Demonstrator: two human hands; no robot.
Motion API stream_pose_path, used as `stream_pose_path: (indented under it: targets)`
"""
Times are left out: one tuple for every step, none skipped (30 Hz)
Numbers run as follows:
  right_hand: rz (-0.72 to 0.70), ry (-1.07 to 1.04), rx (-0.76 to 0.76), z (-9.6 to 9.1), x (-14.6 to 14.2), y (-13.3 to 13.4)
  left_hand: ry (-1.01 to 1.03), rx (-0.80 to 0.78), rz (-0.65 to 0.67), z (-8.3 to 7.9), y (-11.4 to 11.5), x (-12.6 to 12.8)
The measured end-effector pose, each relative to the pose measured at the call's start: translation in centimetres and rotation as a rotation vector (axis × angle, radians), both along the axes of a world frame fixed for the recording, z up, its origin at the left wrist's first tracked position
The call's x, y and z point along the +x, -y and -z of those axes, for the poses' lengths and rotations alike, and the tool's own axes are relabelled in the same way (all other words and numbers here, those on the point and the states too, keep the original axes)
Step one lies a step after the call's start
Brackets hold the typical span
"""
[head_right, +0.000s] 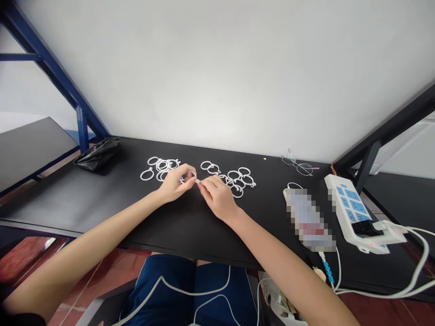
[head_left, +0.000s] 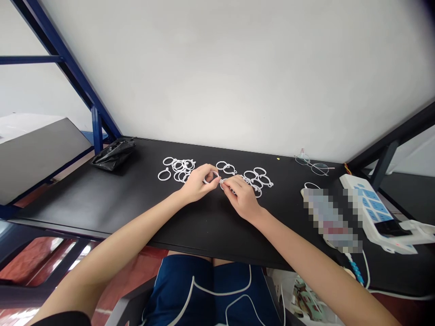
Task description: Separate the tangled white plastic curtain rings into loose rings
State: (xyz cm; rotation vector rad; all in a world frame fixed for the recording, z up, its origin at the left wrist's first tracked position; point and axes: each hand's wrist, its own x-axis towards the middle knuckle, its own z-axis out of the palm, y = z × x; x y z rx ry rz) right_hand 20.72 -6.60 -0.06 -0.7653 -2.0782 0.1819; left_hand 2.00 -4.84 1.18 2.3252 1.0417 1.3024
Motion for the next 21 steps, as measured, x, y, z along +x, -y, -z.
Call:
stream_pose_path:
  targets:
    - [0.000,0.040,0.003,-0.06,0.01,-0.03,0.016,-0.056,0.012,-0.22,0.09,-0.02]
    - [0.002,0.068,0.003,-0.10,-0.02,-0.02,0.026,-0.106,0.024,-0.45,0.17,-0.05]
    - [0.004,0.082,0.002,-0.14,-0.07,0.03,0.029,-0.142,0.034,-0.67,0.25,-0.08]
    - [0.006,0.087,0.002,-0.16,-0.14,0.10,0.027,-0.165,0.040,-0.86,0.30,-0.11]
    - [0.009,0.089,0.000,-0.17,-0.22,0.18,0.025,-0.178,0.041,-1.01,0.34,-0.14]
    - [0.017,0.091,-0.007,-0.17,-0.29,0.27,0.023,-0.185,0.040,-1.11,0.35,-0.18]
    - [0.026,0.091,-0.021,-0.16,-0.35,0.34,0.019,-0.190,0.041,-1.16,0.33,-0.21]
    - [0.035,0.090,-0.039,-0.15,-0.39,0.40,0.015,-0.191,0.042,-1.16,0.30,-0.24]
    - [0.041,0.090,-0.059,-0.13,-0.41,0.43,0.012,-0.192,0.044,-1.13,0.25,-0.27]
    - [0.042,0.091,-0.077,-0.11,-0.42,0.43,0.009,-0.194,0.046,-1.08,0.21,-0.30]
    - [0.036,0.096,-0.092,-0.10,-0.41,0.42,0.008,-0.201,0.048,-1.02,0.18,-0.31]
    - [0.025,0.105,-0.100,-0.10,-0.39,0.40,0.006,-0.212,0.051,-0.97,0.16,-0.32]
    - [0.013,0.116,-0.103,-0.11,-0.37,0.37,0.002,-0.226,0.054,-0.93,0.16,-0.32]
    - [0.002,0.125,-0.102,-0.13,-0.35,0.34,-0.004,-0.242,0.057,-0.91,0.18,-0.32]
    - [-0.007,0.133,-0.099,-0.15,-0.35,0.31,-0.009,-0.258,0.059,-0.90,0.21,-0.31]
    - [-0.014,0.139,-0.093,-0.18,-0.35,0.29,-0.013,-0.271,0.060,-0.89,0.24,-0.30]
    - [-0.019,0.144,-0.087,-0.20,-0.36,0.28,-0.018,-0.283,0.060,-0.90,0.28,-0.29]
    - [-0.022,0.148,-0.079,-0.21,-0.37,0.26,-0.021,-0.293,0.058,-0.89,0.31,-0.29]
    - [-0.024,0.152,-0.072,-0.21,-0.39,0.25,-0.023,-0.301,0.056,-0.89,0.32,-0.28]
    - [-0.024,0.157,-0.068,-0.20,-0.40,0.23,-0.024,-0.307,0.056,-0.87,0.32,-0.28]
    - [-0.023,0.163,-0.068,-0.17,-0.41,0.22,-0.025,-0.310,0.057,-0.85,0.31,-0.29]
